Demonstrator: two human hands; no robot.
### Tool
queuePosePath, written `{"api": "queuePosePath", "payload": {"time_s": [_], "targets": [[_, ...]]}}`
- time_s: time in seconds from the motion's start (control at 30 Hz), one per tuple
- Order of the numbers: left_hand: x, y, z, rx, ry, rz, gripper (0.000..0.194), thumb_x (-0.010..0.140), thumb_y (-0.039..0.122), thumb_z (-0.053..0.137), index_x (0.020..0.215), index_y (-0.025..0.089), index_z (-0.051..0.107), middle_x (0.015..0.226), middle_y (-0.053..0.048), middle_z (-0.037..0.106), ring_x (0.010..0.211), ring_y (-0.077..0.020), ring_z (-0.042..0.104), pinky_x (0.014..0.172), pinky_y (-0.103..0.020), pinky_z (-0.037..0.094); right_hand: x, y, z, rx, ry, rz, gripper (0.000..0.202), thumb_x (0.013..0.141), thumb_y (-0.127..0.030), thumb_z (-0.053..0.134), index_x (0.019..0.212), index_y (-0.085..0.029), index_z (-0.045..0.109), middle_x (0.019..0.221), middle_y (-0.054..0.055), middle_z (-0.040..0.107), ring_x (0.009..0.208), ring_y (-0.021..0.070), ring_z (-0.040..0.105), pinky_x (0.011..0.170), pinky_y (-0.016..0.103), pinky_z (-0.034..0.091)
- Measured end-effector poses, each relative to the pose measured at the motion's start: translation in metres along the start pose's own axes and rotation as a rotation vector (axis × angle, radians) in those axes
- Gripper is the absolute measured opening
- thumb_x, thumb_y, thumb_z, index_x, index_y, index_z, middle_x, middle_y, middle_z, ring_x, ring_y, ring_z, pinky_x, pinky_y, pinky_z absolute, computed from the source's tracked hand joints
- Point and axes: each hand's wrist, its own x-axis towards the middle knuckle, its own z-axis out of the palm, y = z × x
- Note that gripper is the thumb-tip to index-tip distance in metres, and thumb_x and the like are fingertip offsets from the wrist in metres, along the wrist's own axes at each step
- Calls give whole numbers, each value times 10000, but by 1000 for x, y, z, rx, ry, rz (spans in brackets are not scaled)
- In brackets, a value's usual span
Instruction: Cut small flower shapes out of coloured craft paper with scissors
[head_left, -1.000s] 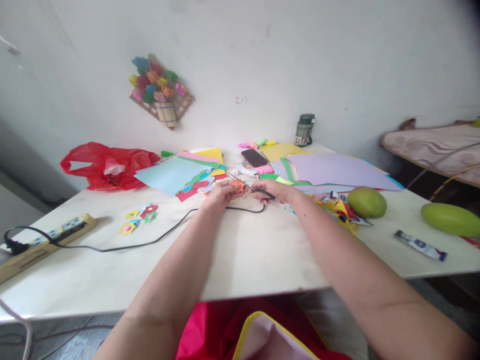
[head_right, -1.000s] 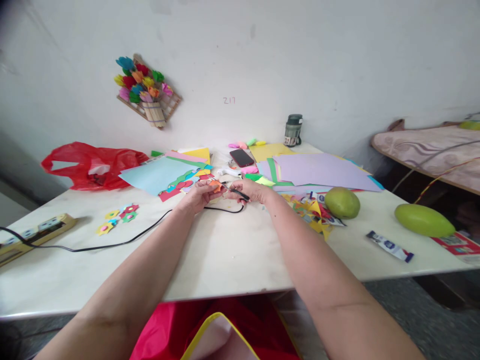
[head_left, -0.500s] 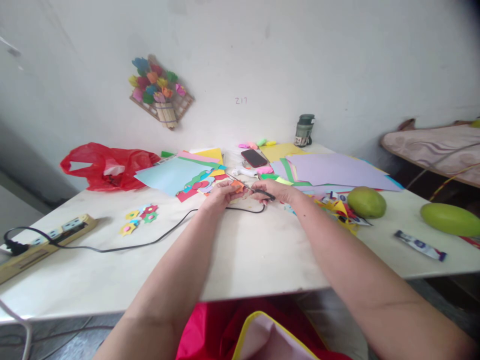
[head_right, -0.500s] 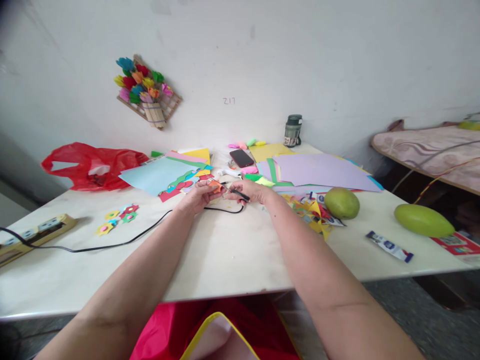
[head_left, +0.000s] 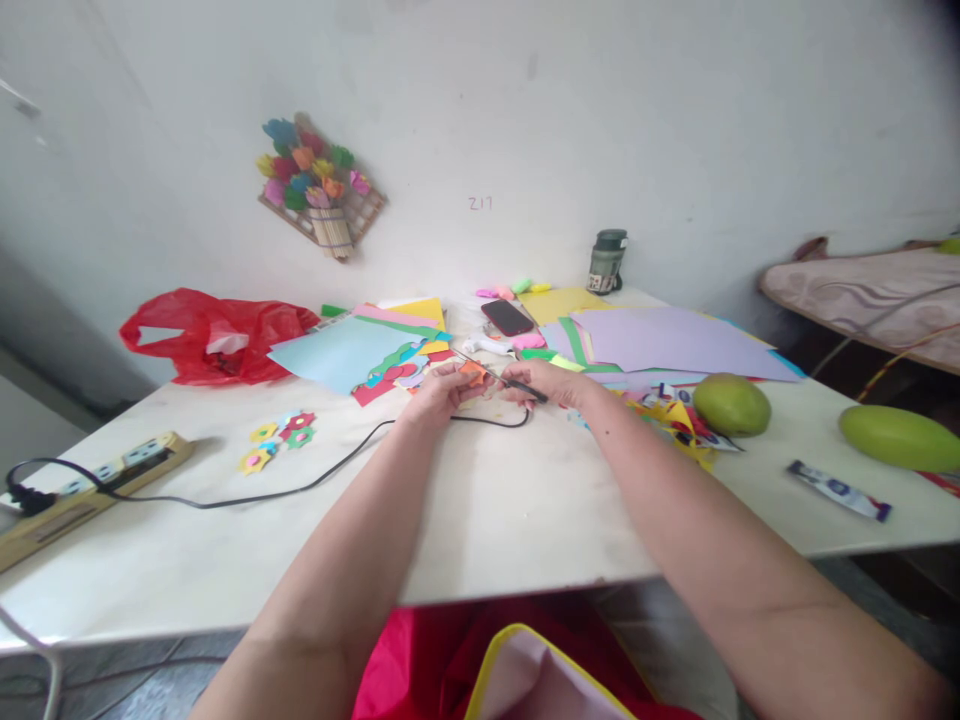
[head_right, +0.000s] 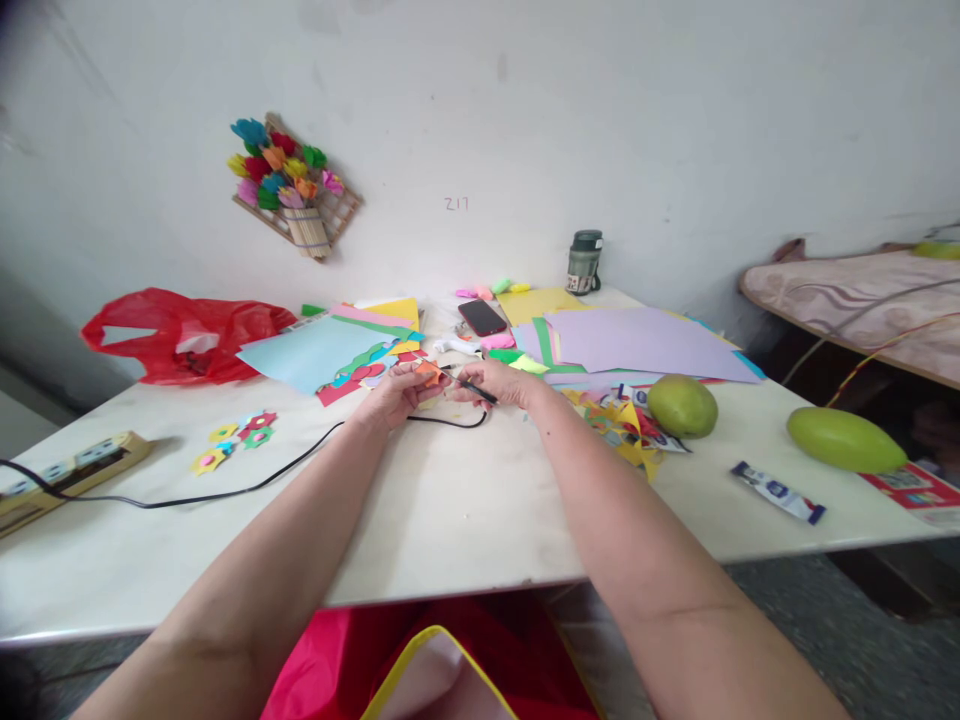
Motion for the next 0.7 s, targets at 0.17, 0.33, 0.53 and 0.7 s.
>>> {"api": "queuePosePath", "payload": {"time_s": [0.17, 0.33, 0.53, 0.7], "targets": [[1, -1, -1, -4, -7, 5, 105, 642, 144, 728, 708, 112, 653, 765, -67, 712, 830, -221, 708, 855, -340, 550, 1, 1, 0, 38, 1, -14, 140, 683, -237, 662, 756, -129, 608, 529, -49, 505, 434, 56, 448, 392, 178, 393], [1, -1, -1, -11, 2, -3, 106, 630, 137, 730, 670, 116, 634, 745, -60, 709, 823, -220, 709, 852, -333, 547, 1, 0, 1, 34, 19, 8, 126, 690, -222, 662, 755, -129, 607, 526, -50, 502, 415, 53, 433, 382, 183, 377], [1, 0, -1, -22, 6, -9, 107, 621, 135, 730, 678, 111, 643, 750, -71, 712, 827, -225, 708, 853, -342, 545, 2, 2, 1, 43, 23, 2, 131, 693, -217, 662, 761, -125, 598, 524, -54, 496, 416, 52, 437, 377, 180, 382], [1, 0, -1, -20, 8, -8, 101, 629, 136, 728, 678, 109, 643, 748, -75, 711, 827, -225, 707, 869, -351, 540, 2, 0, 2, 47, 20, 17, 157, 690, -232, 678, 764, -127, 588, 516, -58, 499, 402, 48, 431, 374, 180, 372]]}}
